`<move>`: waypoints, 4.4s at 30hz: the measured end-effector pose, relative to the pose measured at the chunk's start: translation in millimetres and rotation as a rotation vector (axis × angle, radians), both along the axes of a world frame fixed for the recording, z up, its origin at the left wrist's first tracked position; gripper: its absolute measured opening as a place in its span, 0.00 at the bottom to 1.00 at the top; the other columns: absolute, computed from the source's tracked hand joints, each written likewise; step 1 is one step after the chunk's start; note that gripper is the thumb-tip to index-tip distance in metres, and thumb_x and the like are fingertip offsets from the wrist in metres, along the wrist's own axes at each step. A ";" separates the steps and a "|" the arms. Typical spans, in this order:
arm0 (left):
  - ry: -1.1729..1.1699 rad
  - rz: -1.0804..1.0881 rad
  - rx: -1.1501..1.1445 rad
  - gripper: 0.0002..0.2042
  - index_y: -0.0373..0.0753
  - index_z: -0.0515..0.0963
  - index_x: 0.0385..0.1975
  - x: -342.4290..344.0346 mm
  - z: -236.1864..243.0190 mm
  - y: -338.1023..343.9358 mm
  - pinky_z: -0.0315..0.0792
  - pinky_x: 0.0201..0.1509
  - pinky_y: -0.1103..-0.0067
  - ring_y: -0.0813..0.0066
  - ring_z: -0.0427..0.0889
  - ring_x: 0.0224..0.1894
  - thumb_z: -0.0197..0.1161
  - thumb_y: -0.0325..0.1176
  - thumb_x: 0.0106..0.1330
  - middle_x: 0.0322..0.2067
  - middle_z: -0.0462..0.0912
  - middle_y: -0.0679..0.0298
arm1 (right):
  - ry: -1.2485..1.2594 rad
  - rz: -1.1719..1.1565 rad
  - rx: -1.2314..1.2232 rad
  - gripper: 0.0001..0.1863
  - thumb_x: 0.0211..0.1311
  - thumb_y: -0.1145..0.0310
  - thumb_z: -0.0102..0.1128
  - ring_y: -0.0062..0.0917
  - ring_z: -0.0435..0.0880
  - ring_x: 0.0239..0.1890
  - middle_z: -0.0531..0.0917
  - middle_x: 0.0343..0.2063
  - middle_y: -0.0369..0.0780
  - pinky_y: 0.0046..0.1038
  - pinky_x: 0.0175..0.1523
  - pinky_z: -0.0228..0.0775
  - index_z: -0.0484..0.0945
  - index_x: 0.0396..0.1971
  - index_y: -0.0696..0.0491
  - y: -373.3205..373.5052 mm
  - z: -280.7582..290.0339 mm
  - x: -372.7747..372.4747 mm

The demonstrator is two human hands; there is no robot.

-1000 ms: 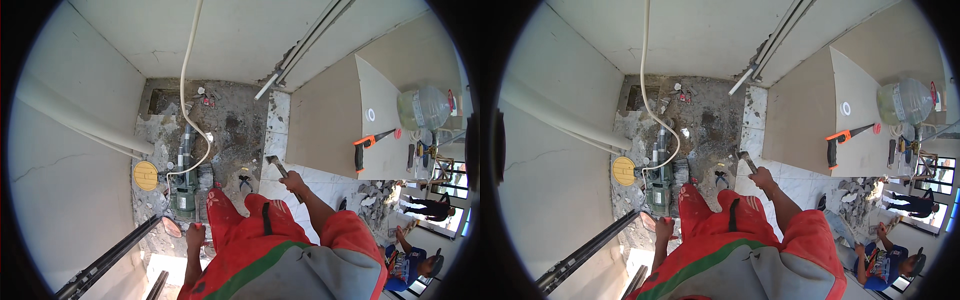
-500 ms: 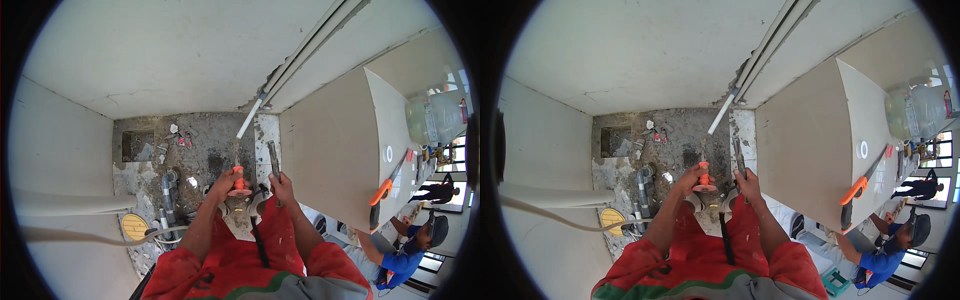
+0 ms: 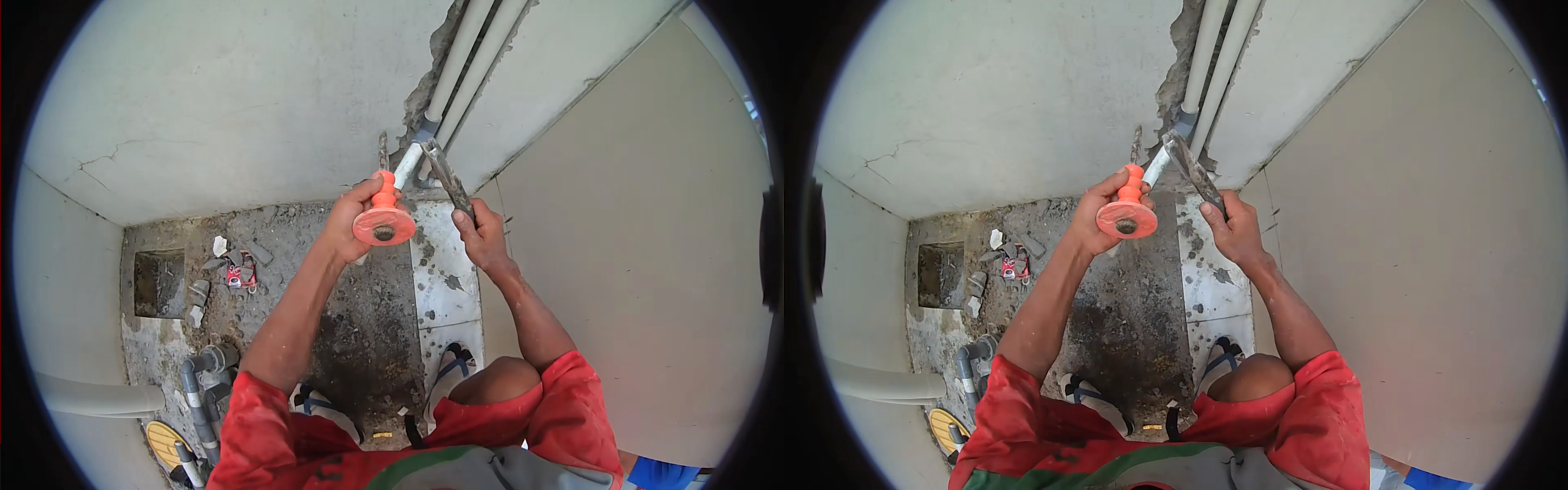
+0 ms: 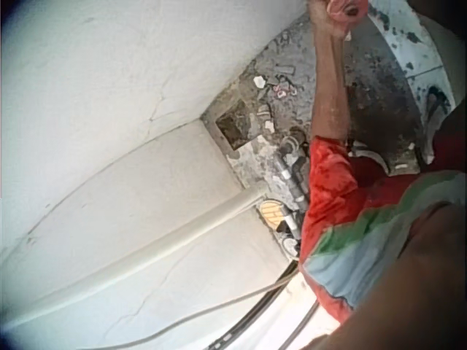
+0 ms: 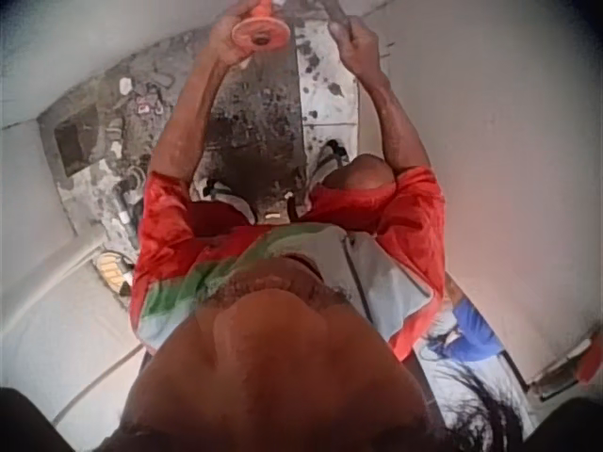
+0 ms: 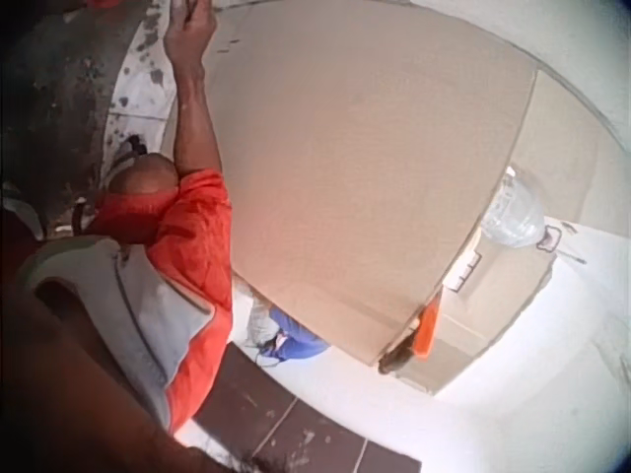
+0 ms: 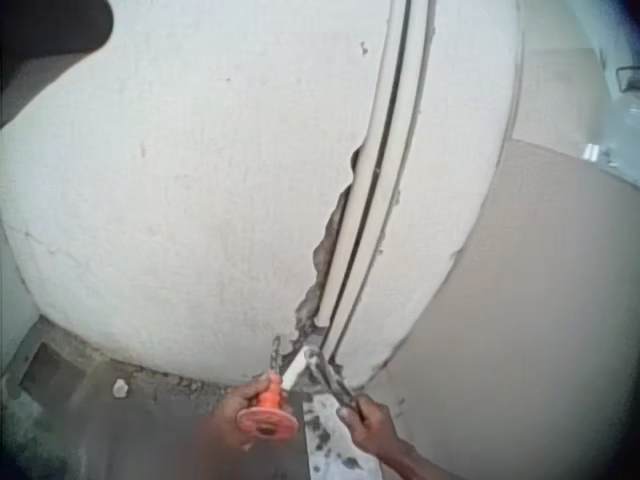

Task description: Exposing a buried PVC pipe in a concrete wall using a hammer and a hatchet as a chisel.

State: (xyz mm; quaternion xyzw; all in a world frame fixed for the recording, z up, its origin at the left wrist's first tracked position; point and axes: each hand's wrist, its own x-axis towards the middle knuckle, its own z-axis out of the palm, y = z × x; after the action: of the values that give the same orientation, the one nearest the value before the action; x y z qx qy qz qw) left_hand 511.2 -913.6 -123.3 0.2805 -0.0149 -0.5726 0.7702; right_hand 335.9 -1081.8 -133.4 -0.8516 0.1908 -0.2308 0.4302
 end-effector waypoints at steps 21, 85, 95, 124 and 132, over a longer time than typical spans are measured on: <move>-0.076 -0.116 -0.071 0.08 0.38 0.69 0.33 21.6 -11.1 -22.9 0.71 0.23 0.78 0.74 0.74 0.24 0.60 0.32 0.62 0.26 0.74 0.61 | -0.364 0.653 -1.035 0.23 0.51 0.47 0.62 0.27 0.72 0.15 0.70 0.16 0.36 0.28 0.18 0.63 0.72 0.23 0.54 80.0 70.2 -40.4; -0.716 -0.216 0.148 0.11 0.38 0.75 0.27 33.8 -23.8 -19.8 0.67 0.23 0.82 0.83 0.71 0.20 0.61 0.41 0.60 0.20 0.73 0.69 | 0.368 0.388 -1.262 0.24 0.56 0.45 0.54 0.29 0.73 0.15 0.68 0.15 0.38 0.30 0.18 0.66 0.67 0.19 0.52 97.4 88.5 -40.1; -0.930 -0.170 0.121 0.11 0.39 0.74 0.26 43.4 -22.5 -27.0 0.65 0.23 0.83 0.85 0.70 0.20 0.59 0.41 0.63 0.21 0.73 0.71 | 0.178 0.706 -1.332 0.24 0.60 0.44 0.48 0.30 0.76 0.16 0.71 0.17 0.39 0.31 0.18 0.68 0.68 0.22 0.53 73.8 93.2 -27.5; -0.819 -0.156 0.275 0.07 0.37 0.78 0.32 21.7 -17.9 -36.4 0.67 0.27 0.82 0.85 0.69 0.23 0.59 0.34 0.62 0.23 0.74 0.70 | 0.290 0.565 -1.408 0.24 0.60 0.43 0.47 0.33 0.78 0.17 0.71 0.15 0.39 0.34 0.20 0.70 0.69 0.24 0.52 38.1 92.3 -31.9; -1.000 -0.152 0.334 0.07 0.40 0.78 0.34 27.7 -24.1 -30.8 0.67 0.29 0.82 0.83 0.71 0.25 0.59 0.35 0.61 0.24 0.75 0.71 | 0.393 0.729 -1.187 0.27 0.58 0.41 0.50 0.36 0.80 0.18 0.76 0.16 0.43 0.35 0.21 0.72 0.69 0.23 0.55 109.7 85.7 -57.8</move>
State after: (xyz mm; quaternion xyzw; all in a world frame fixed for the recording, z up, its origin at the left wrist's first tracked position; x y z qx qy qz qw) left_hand 538.9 -944.4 -147.4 0.6362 -0.3089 -0.4178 0.5703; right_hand 278.1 -972.1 -47.7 -0.9769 -0.1890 0.0198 -0.0972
